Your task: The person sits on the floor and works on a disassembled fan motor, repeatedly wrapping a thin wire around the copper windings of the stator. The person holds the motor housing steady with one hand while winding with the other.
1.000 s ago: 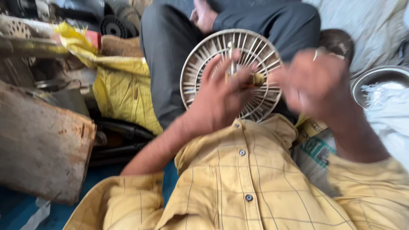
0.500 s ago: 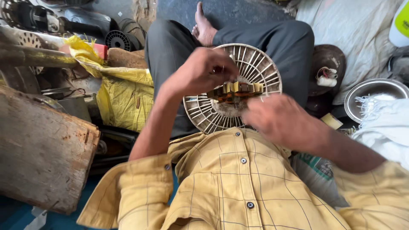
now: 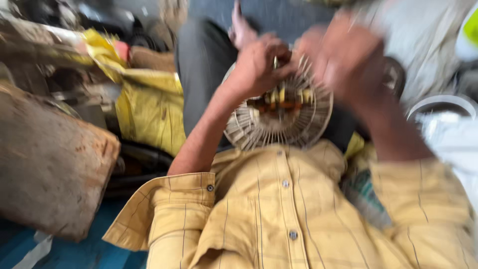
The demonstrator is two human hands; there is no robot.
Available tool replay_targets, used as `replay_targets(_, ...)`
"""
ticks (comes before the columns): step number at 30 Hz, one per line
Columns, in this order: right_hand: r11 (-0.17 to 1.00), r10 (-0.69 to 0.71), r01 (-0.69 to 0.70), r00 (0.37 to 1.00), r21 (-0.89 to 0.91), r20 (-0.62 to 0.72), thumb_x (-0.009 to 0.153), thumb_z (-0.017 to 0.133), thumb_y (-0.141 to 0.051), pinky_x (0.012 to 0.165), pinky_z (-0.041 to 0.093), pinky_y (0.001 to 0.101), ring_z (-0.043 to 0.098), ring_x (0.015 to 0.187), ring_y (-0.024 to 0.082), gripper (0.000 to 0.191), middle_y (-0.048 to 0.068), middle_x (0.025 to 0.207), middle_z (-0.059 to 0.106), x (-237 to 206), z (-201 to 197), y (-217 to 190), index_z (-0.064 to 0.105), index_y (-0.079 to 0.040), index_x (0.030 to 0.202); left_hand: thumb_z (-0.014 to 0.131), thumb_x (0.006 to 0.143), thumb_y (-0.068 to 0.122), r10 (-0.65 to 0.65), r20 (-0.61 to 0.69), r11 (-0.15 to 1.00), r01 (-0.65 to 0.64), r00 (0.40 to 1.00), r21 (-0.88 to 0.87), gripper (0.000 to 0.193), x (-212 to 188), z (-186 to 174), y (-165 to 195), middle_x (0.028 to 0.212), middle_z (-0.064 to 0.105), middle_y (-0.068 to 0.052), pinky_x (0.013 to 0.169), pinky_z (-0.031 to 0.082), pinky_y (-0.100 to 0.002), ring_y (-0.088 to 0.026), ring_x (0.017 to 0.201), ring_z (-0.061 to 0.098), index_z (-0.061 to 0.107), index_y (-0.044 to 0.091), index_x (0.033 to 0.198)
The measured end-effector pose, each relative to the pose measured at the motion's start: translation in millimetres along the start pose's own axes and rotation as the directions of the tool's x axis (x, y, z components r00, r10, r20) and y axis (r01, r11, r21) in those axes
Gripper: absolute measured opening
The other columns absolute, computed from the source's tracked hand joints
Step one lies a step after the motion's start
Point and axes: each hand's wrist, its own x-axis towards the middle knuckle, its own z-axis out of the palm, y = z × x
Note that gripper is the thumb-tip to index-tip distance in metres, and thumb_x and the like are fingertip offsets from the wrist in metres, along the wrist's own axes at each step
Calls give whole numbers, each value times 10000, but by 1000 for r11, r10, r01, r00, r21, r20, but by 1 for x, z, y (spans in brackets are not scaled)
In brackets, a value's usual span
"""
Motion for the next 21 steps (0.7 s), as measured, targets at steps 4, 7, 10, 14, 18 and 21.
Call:
replay_targets(4,991,-15,52,961,-127,276,831,778,-38,418,389,298,475,486,132,156,12,612,473,5,-20,-71,680,-134,759,773,925,187,40,236,891,72,971,-448,154,-2,-32,17,1019,737,-36,878,597,-368,-220,970,727,767,81,1036)
replay_targets(7,962,-74,69,997,263,11,786,745,-109,469,431,337,520,529,181,99,49,645,583,19,-47,-83,739,-57,871,725,918,166,123,-193,953,-170,973,-250,136,-38,-25,47,1122,715,-69,962,568,-426,-290,1075,685,751,104,1036)
replay_targets(10,983,183,-183,983,35,-14,938,846,-129,520,422,310,535,577,144,94,41,755,633,29,-49,-47,784,-114,1007,715,756,198,449,-192,848,-349,873,399,124,-67,-5,55,1180,688,-119,959,516,-509,-385,1114,651,716,156,872)
replay_targets(14,965,257,-252,964,78,-62,956,826,-146,587,415,339,535,629,172,88,48,772,622,37,-20,13,762,-86,965,731,873,153,328,-347,925,-373,878,-69,56,-64,9,40,1212,670,-76,921,562,-393,-296,1107,692,688,123,894)
replay_targets(18,955,36,-60,995,-292,-88,1091,718,-114,621,441,348,566,691,204,130,67,836,631,52,-26,-4,711,-70,970,841,908,222,67,-184,963,-112,981,-247,229,-21,-6,32,1042,684,-95,806,586,-370,-260,908,715,722,29,932)
replay_targets(21,937,49,-10,994,-350,102,1051,709,-141,500,417,363,522,568,196,203,56,700,549,67,-35,-61,684,-74,861,822,890,202,-9,362,997,39,932,-74,192,12,-32,16,966,716,-83,752,559,-379,-250,835,701,735,52,973)
